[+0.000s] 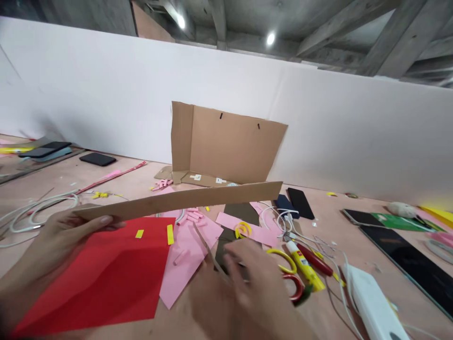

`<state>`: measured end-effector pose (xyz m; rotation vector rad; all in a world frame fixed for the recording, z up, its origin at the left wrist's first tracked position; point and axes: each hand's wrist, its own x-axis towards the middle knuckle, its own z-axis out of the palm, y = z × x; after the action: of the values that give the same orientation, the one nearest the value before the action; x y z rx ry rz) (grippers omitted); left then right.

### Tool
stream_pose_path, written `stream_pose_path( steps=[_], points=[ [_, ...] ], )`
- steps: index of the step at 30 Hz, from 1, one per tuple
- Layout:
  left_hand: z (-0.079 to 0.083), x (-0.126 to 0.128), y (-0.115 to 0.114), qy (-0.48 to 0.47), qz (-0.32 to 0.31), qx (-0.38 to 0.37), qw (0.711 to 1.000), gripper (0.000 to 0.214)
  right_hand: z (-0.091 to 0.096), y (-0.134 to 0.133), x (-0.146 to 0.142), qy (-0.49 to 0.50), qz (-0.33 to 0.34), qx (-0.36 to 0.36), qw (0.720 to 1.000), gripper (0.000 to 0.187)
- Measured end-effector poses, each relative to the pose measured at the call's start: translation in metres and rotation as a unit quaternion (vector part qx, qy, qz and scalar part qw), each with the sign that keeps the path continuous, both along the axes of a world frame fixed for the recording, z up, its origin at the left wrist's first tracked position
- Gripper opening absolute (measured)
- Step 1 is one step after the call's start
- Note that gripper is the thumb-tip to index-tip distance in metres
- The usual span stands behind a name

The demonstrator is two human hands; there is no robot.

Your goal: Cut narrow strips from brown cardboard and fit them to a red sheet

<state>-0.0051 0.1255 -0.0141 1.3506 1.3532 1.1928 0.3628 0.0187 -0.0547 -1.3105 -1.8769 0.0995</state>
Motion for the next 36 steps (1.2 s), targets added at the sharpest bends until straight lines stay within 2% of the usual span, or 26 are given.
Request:
stream_pose_path(
  steps=[1, 2, 4, 6, 7, 8, 12, 15, 18, 21, 23, 25, 29, 31, 33, 36],
  points=[
    [-0.001, -0.002, 0.002, -0.009, -0.001, 0.002, 1.000, 0.028, 0.000, 0.007, -0.019, -0.055, 0.043, -0.083, 0.994, 0.014],
    [-0.003, -0.004, 0.003, -0.011, -0.002, 0.003, 1.000, 0.028, 0.000, 0.014, -0.037, -0.096, 0.051, -0.152, 0.982, 0.012],
    [-0.009, -0.008, 0.003, 0.003, -0.012, -0.002, 1.000, 0.029, -0.004, 0.029, -0.070, -0.160, 0.031, -0.226, 0.960, 0.023],
    [-0.015, -0.011, 0.001, 0.028, -0.023, -0.016, 0.999, 0.030, -0.008, 0.042, -0.093, -0.203, 0.018, -0.239, 0.949, 0.042],
    [-0.018, -0.012, 0.000, 0.039, -0.028, -0.027, 0.998, 0.030, -0.010, 0.046, -0.100, -0.214, 0.019, -0.236, 0.948, 0.046],
    [-0.021, -0.013, -0.002, 0.044, -0.031, -0.038, 0.998, 0.031, -0.012, 0.050, -0.105, -0.220, 0.023, -0.232, 0.947, 0.045],
    [-0.031, -0.011, -0.007, 0.028, -0.036, -0.065, 0.997, 0.035, -0.019, 0.052, -0.108, -0.214, 0.055, -0.227, 0.948, 0.023],
    [-0.036, -0.006, -0.006, 0.024, -0.042, -0.071, 0.996, 0.034, -0.021, 0.043, -0.101, -0.194, 0.081, -0.219, 0.953, 0.028],
    [-0.039, 0.001, -0.006, 0.034, -0.063, -0.076, 0.994, 0.036, -0.023, 0.032, -0.091, -0.129, 0.124, -0.198, 0.964, 0.042],
    [-0.040, 0.012, -0.007, 0.035, -0.092, -0.079, 0.992, 0.040, -0.025, 0.025, -0.081, 0.021, 0.157, -0.179, 0.971, 0.049],
    [-0.038, 0.025, -0.009, 0.015, -0.124, -0.084, 0.989, 0.039, -0.024, 0.026, -0.078, 0.119, 0.142, -0.176, 0.967, 0.048],
    [-0.037, 0.042, -0.010, -0.022, -0.165, -0.086, 0.982, 0.037, -0.023, 0.029, -0.080, 0.215, 0.108, -0.171, 0.955, 0.044],
    [-0.041, 0.073, -0.012, -0.109, -0.221, -0.094, 0.964, 0.039, -0.023, 0.037, -0.096, 0.371, 0.067, -0.170, 0.911, 0.033],
    [-0.048, 0.082, -0.013, -0.145, -0.243, -0.107, 0.953, 0.047, -0.024, 0.038, -0.103, 0.389, 0.050, -0.167, 0.905, 0.024],
    [-0.055, 0.084, -0.014, -0.171, -0.261, -0.125, 0.942, 0.053, -0.026, 0.039, -0.107, 0.366, 0.025, -0.145, 0.919, 0.018],
    [-0.065, 0.083, -0.015, -0.180, -0.267, -0.140, 0.936, 0.051, -0.031, 0.038, -0.108, 0.304, 0.003, -0.112, 0.946, 0.014]
  ],
)
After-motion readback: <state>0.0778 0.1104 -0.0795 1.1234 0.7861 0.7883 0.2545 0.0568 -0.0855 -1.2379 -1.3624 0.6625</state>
